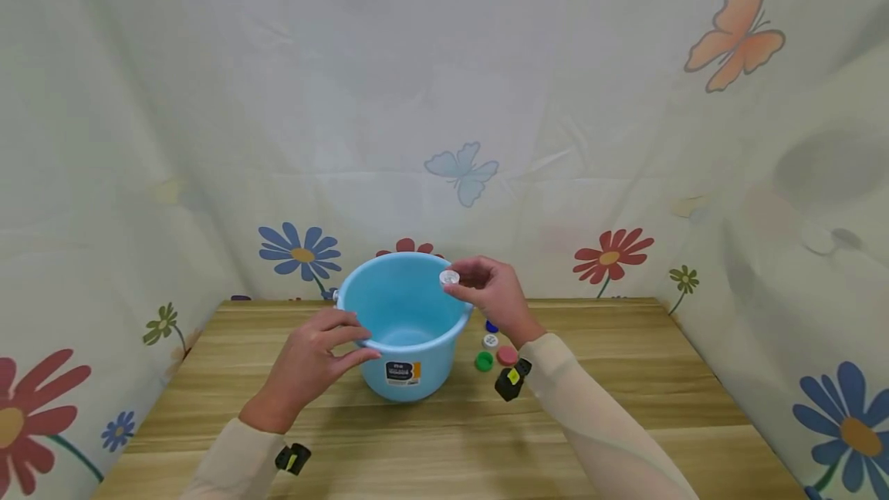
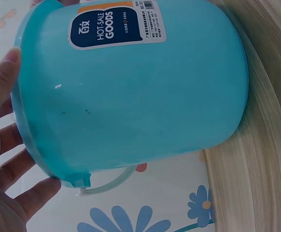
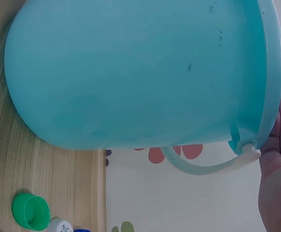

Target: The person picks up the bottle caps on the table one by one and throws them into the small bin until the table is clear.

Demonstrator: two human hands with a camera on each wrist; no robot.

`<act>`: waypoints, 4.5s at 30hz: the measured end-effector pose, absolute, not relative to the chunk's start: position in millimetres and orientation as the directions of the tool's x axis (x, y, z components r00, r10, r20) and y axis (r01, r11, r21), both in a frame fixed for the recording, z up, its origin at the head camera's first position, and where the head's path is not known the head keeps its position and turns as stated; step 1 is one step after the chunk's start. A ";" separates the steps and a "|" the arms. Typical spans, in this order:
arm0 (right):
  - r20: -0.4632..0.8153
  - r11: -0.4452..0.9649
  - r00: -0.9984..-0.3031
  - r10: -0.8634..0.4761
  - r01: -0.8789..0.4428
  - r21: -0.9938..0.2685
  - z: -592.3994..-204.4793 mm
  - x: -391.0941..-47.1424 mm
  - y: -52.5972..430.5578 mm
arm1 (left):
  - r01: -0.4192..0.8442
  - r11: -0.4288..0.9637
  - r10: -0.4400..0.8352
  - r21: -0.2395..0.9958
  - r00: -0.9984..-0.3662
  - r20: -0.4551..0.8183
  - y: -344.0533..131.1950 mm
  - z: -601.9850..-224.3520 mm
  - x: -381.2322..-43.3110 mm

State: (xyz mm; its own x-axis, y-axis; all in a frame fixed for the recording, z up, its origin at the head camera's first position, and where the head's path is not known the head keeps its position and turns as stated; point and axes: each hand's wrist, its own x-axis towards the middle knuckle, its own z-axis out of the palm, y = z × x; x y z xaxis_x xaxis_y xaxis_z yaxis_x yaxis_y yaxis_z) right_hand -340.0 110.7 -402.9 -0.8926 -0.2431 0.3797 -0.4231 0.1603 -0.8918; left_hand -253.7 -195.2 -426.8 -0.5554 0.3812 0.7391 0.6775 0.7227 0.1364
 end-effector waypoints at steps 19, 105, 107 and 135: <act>0.383 0.152 -0.895 -0.229 -0.422 -0.894 -404.3 -343.7 105.0 | 0.680 0.720 0.379 0.137 -0.552 0.743 -195.3 -426.5 -255.2; 0.433 0.157 -0.882 -0.184 -0.461 -0.873 -423.3 -340.8 139.1 | 0.676 0.722 0.375 0.146 -0.561 0.738 -197.0 -430.2 -255.9; 0.436 0.159 -0.881 -0.184 -0.464 -0.871 -426.3 -341.0 143.0 | 0.677 0.721 0.375 0.147 -0.560 0.739 -197.0 -430.3 -256.0; 0.402 0.147 -0.905 -0.142 -0.420 -0.895 -465.0 -330.7 178.0 | 0.667 0.725 0.363 0.173 -0.583 0.727 -196.5 -430.3 -254.0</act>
